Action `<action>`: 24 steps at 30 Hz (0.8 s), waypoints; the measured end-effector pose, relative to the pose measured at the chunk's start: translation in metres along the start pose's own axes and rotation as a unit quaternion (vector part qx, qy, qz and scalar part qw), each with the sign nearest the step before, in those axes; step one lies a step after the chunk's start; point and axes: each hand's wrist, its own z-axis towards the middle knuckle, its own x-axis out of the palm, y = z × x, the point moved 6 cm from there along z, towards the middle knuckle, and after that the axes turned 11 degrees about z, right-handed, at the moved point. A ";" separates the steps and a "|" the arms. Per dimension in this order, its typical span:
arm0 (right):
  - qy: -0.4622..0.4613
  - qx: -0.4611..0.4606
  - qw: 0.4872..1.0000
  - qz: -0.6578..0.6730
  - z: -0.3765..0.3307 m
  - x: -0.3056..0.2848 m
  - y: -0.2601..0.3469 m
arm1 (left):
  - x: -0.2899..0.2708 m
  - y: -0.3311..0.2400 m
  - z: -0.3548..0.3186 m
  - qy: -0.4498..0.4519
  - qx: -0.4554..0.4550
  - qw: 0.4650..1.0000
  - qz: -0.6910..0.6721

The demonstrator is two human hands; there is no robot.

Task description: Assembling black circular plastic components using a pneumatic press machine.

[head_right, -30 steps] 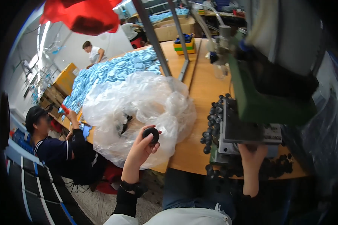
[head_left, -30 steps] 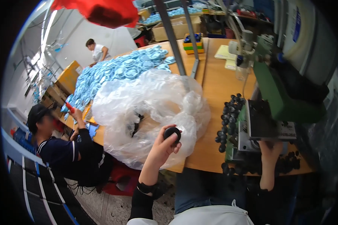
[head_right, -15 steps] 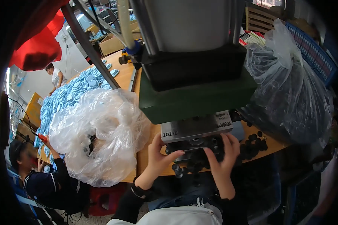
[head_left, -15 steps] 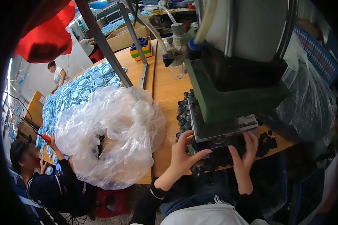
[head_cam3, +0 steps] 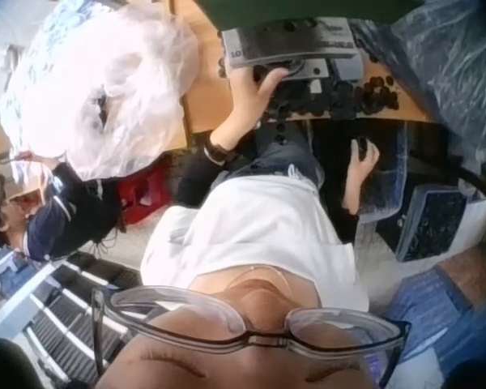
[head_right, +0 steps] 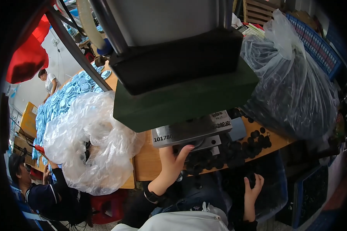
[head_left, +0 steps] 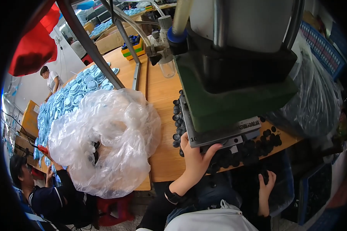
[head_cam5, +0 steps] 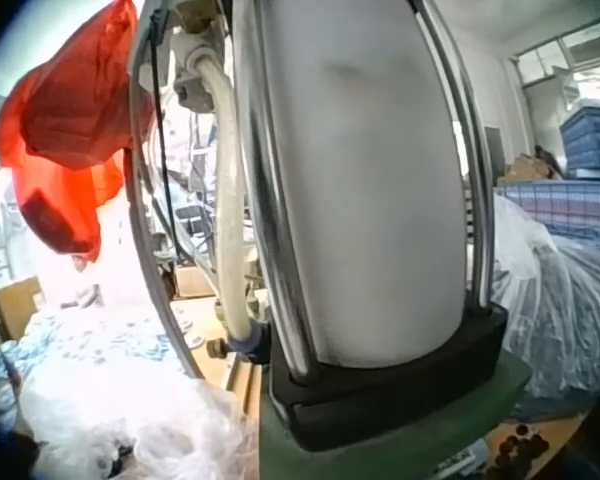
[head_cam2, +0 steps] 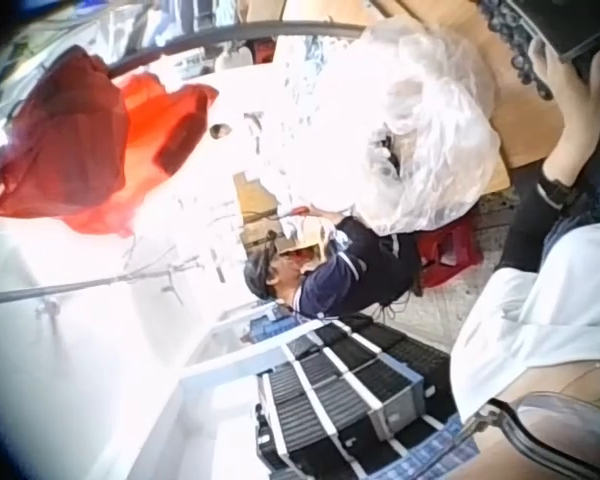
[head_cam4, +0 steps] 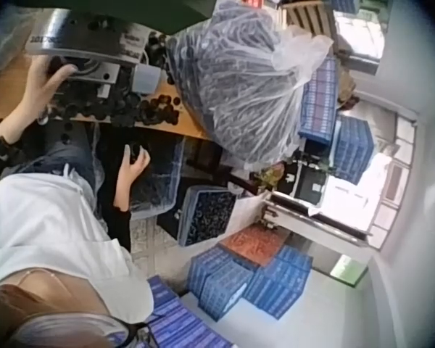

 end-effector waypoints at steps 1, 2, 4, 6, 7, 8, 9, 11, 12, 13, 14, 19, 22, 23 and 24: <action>0.017 0.022 1.000 -0.013 -0.002 0.005 -0.007 | -0.001 -0.005 0.004 0.001 -0.002 1.000 0.000; 0.035 0.042 0.998 -0.022 -0.004 0.008 -0.012 | -0.002 -0.016 0.008 0.007 0.013 0.998 0.068; 0.065 0.069 0.995 -0.027 -0.003 0.010 -0.025 | -0.004 -0.031 0.011 0.011 0.028 0.990 0.139; 0.192 0.073 0.953 -0.222 -0.007 0.021 -0.050 | 0.001 -0.031 0.012 0.038 0.003 0.986 0.160; 0.191 0.081 0.924 -0.320 -0.014 0.022 -0.059 | 0.001 -0.030 0.012 0.037 0.003 0.987 0.158; 0.195 0.076 0.924 -0.319 -0.012 0.027 -0.052 | 0.000 -0.030 0.011 0.039 0.015 0.985 0.166; 0.184 0.053 0.934 -0.302 -0.006 0.030 -0.039 | -0.002 -0.030 0.011 0.040 0.026 0.984 0.174; 0.153 -0.020 0.968 -0.199 0.010 0.037 0.012 | -0.009 -0.034 0.010 0.023 0.072 0.981 0.180; 0.127 -0.083 0.979 -0.136 0.022 0.038 0.049 | -0.012 -0.039 0.007 0.014 0.123 0.976 0.179; 0.113 -0.121 0.984 -0.073 0.034 0.041 0.079 | -0.015 -0.039 0.004 0.019 0.116 0.976 0.183; 0.118 -0.131 0.984 -0.040 0.046 0.048 0.106 | -0.022 -0.038 0.002 0.016 0.114 0.976 0.186; 0.178 -0.374 0.901 -0.130 0.098 0.147 0.138 | -0.105 0.002 -0.030 -0.080 0.046 0.982 0.165; 0.182 -0.389 0.891 -0.147 0.119 0.163 0.094 | -0.154 0.036 -0.053 -0.157 0.013 0.965 0.210; 0.233 -0.340 0.900 -0.142 0.112 0.165 0.111 | -0.175 0.051 -0.064 -0.192 -0.005 0.950 0.246; 0.219 -0.316 0.919 -0.089 0.112 0.160 0.122 | -0.193 0.062 -0.070 -0.209 -0.016 0.941 0.265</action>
